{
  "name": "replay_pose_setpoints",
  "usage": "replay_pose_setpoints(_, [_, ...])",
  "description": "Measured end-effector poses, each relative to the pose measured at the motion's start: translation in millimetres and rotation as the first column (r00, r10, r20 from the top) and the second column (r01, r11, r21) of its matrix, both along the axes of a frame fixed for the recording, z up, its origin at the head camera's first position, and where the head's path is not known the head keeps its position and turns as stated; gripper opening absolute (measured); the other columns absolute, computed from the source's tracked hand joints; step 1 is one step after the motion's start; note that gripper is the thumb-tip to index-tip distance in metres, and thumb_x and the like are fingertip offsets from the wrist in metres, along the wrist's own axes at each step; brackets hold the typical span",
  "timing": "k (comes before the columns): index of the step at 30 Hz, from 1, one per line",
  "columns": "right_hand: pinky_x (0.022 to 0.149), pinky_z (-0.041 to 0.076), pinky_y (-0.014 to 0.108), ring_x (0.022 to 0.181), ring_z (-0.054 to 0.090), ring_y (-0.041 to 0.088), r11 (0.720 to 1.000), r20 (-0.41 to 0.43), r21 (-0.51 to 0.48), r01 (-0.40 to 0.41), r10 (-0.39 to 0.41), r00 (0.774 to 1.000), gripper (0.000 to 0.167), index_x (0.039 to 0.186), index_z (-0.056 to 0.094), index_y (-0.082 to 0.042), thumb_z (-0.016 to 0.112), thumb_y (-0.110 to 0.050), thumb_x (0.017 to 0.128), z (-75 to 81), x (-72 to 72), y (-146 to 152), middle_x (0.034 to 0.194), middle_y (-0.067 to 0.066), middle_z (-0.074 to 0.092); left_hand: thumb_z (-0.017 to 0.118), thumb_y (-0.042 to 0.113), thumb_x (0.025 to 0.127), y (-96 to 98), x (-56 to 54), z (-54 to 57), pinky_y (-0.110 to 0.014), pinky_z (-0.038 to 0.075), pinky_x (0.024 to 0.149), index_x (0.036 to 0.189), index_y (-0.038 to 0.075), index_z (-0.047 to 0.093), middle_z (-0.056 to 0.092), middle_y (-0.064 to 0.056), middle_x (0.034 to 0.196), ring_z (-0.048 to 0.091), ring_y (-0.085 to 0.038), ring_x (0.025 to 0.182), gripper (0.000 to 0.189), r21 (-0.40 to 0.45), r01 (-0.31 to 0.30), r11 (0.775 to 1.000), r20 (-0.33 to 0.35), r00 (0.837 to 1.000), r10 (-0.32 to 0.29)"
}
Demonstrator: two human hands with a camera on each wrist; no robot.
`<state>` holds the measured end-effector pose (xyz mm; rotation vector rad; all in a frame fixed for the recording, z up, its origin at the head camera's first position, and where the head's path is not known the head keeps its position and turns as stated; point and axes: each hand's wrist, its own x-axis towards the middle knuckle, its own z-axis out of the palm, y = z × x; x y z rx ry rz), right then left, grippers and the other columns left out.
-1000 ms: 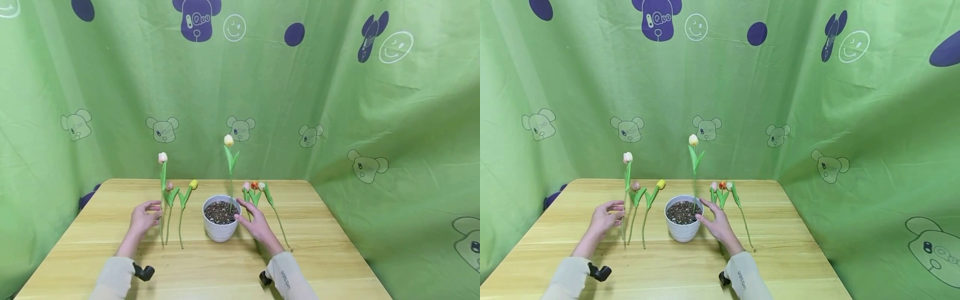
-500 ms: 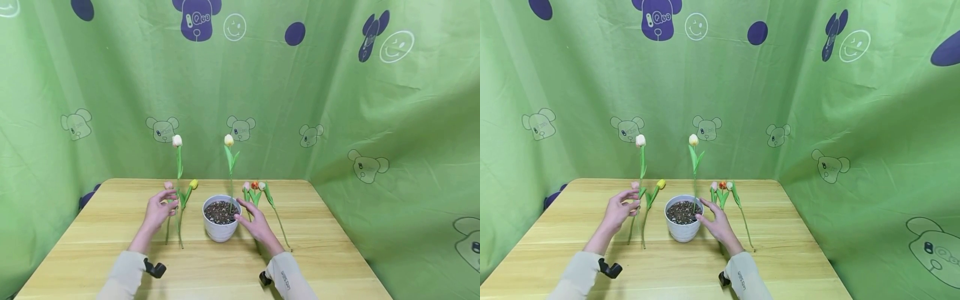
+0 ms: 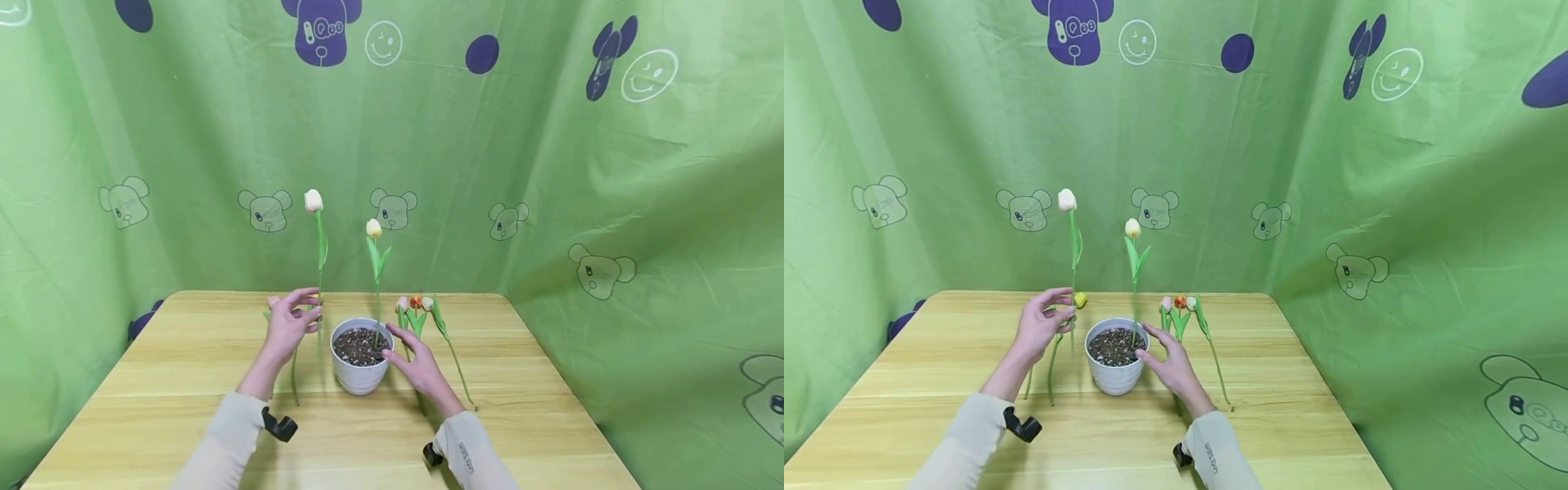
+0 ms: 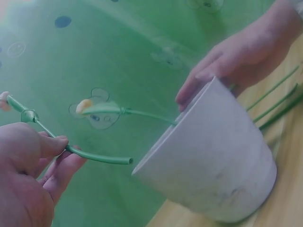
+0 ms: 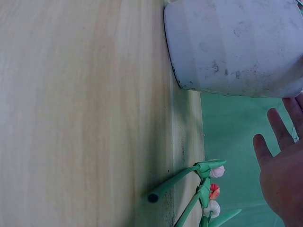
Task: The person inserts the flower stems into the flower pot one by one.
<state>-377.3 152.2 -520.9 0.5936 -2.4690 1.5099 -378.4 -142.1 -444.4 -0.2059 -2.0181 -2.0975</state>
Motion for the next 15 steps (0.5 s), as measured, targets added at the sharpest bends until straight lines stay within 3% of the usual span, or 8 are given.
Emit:
replay_pose_setpoints(9, [0.123,0.032,0.062,0.146,0.045,0.035,1.0,0.001,0.006,-0.001,0.001,1.0,0.062,0.152,0.052,-0.017,0.075,-0.029,0.095,0.4,0.0,-0.2,0.156,0.007,0.053,0.069,-0.006,0.093,25.2,-8.2,7.1,-0.036,0.067,0.075,0.136,0.003,0.063,0.063,-0.025,0.124,0.066,-0.014,0.08,0.044,0.009,0.04,0.999,-0.062,0.997,-0.039])
replay_pose_setpoints(15, [0.123,0.033,0.061,0.146,0.045,0.033,1.0,0.008,0.011,0.001,-0.001,1.0,0.062,0.152,0.052,-0.019,0.075,-0.031,0.095,0.9,0.2,0.0,0.157,0.005,0.052,0.07,-0.005,0.093,40.8,-17.1,5.7,-0.039,0.067,0.078,0.136,0.003,0.063,0.065,-0.025,0.123,0.07,-0.012,0.081,0.044,0.021,0.069,0.997,-0.094,0.993,-0.066])
